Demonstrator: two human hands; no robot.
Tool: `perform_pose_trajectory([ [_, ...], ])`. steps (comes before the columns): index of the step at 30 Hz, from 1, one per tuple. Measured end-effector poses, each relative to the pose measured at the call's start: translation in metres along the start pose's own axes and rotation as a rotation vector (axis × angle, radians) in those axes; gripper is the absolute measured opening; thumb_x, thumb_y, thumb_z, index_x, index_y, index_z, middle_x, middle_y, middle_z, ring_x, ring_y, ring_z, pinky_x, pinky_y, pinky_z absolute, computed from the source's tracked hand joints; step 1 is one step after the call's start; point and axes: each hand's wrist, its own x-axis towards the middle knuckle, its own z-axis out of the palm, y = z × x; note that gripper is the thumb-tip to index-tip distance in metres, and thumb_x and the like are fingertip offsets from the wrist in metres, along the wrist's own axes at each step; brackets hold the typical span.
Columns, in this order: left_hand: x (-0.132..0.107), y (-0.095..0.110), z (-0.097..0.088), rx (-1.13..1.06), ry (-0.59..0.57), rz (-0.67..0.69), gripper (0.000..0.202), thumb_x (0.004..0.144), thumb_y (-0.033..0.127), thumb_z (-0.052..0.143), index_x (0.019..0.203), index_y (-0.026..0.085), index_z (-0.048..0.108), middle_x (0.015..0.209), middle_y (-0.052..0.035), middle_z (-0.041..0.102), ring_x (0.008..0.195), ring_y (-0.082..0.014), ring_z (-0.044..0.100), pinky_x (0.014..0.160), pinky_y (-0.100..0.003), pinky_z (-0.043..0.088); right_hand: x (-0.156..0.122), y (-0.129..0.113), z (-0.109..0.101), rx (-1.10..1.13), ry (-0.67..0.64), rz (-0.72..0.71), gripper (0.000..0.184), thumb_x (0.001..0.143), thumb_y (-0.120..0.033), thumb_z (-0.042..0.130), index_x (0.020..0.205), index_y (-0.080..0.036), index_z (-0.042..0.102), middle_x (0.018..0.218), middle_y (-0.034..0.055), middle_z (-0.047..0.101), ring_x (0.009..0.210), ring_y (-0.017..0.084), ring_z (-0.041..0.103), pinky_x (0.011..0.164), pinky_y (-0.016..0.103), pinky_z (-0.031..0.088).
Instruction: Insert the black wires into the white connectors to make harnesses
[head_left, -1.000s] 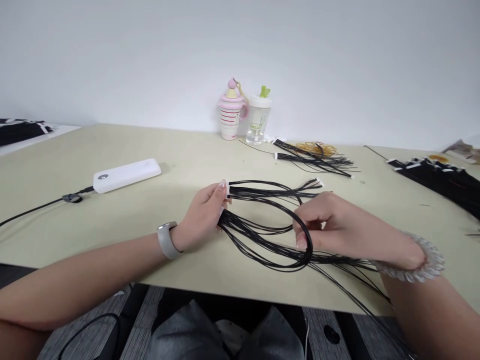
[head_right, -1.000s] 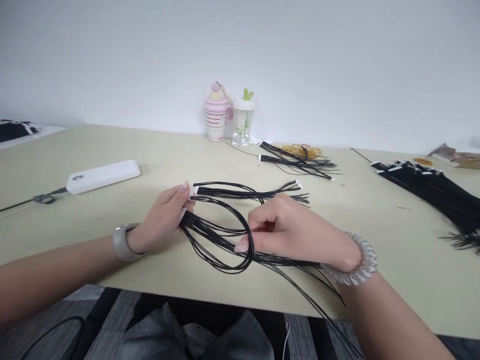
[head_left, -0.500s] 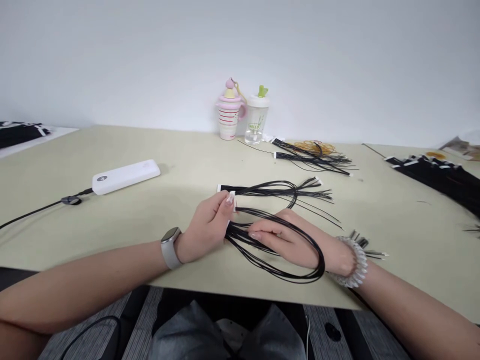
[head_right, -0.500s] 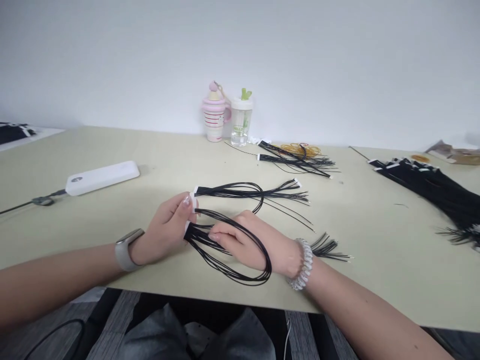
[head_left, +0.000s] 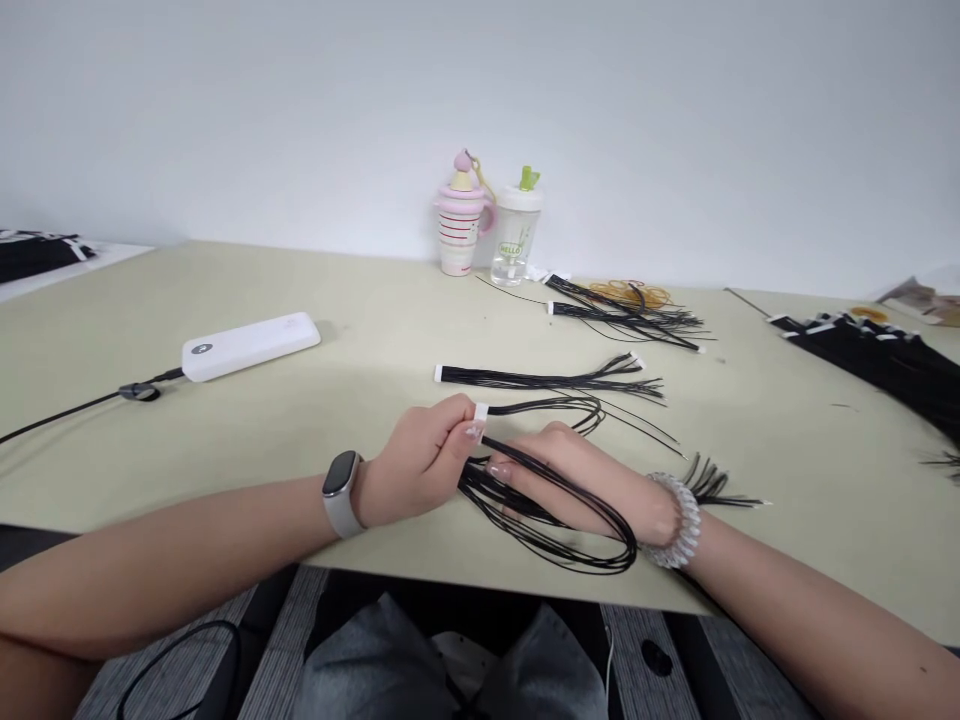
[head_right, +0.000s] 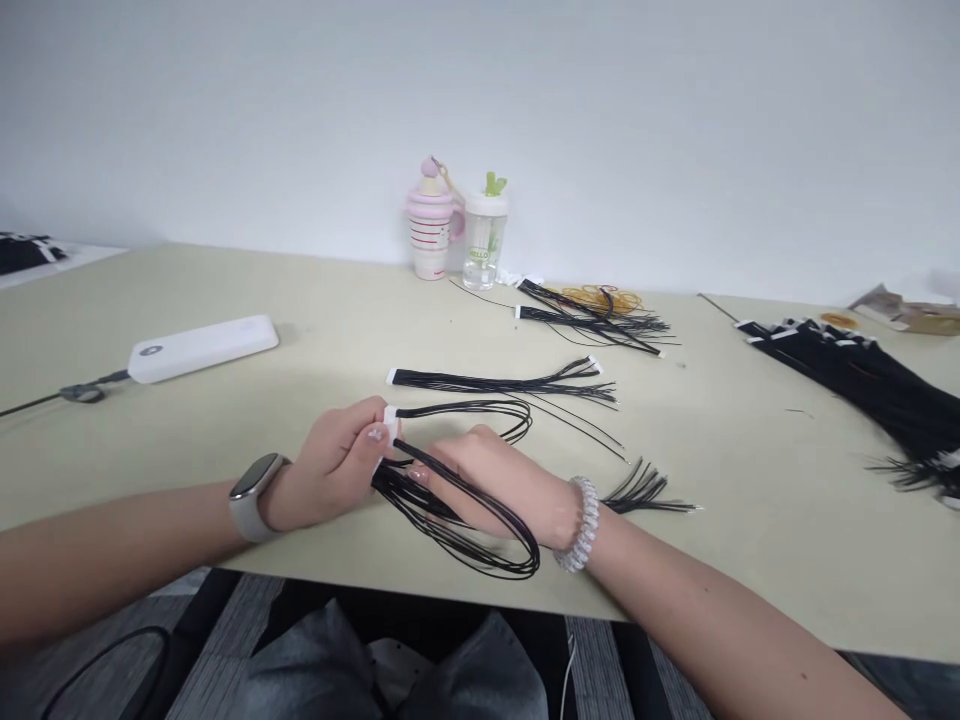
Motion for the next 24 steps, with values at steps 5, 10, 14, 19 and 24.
perform_pose_trajectory([
  [5,0.0008,-0.0005,0.0018,-0.010,-0.008,-0.010,0.034,0.089,0.034,0.027,0.062,0.015,0.037,0.052,0.0035,0.037,0.047,-0.0060,0.030,0.047,-0.020,0.025,0.0014,-0.0022,0.0007,-0.007,0.040,-0.048,0.030,0.088,-0.024,0.036,0.060,-0.015,0.034,0.049,-0.0055,0.031,0.046,0.003,0.025,0.046,0.017,0.021],
  [10,0.0012,-0.0008,0.0019,-0.006,0.000,-0.025,0.036,0.090,0.035,0.025,0.063,0.015,0.038,0.052,0.0032,0.037,0.047,-0.0062,0.030,0.046,-0.021,0.024,0.0015,-0.0017,0.0022,0.036,0.067,-0.055,0.029,0.089,-0.025,0.037,0.061,-0.015,0.034,0.049,-0.0061,0.029,0.046,0.003,0.024,0.046,0.016,0.022],
  [14,0.0016,-0.0015,0.0019,0.010,0.003,-0.008,0.036,0.090,0.034,0.025,0.063,0.015,0.039,0.052,0.0031,0.038,0.048,-0.0062,0.030,0.047,-0.021,0.024,0.0019,-0.0004,0.0050,0.037,0.089,-0.082,0.028,0.089,-0.026,0.036,0.063,-0.015,0.035,0.050,-0.0063,0.030,0.046,0.003,0.024,0.046,0.016,0.021],
  [19,0.0025,-0.0010,0.0036,-0.037,0.013,-0.029,0.036,0.090,0.035,0.026,0.063,0.015,0.037,0.052,0.0036,0.035,0.048,-0.0058,0.029,0.047,-0.020,0.025,0.0019,0.0014,0.0090,0.073,0.103,-0.013,0.027,0.088,-0.026,0.037,0.063,-0.015,0.039,0.048,-0.0056,0.037,0.043,0.002,0.026,0.043,0.017,0.021],
  [24,0.0034,0.0001,0.0052,-0.102,0.033,-0.090,0.036,0.090,0.036,0.027,0.062,0.015,0.035,0.053,0.0041,0.032,0.048,-0.0055,0.028,0.047,-0.019,0.025,0.0015,0.0003,0.0088,0.259,0.038,0.078,0.031,0.089,-0.030,0.034,0.064,-0.015,0.044,0.054,-0.0047,0.052,0.044,0.002,0.037,0.044,0.013,0.028],
])
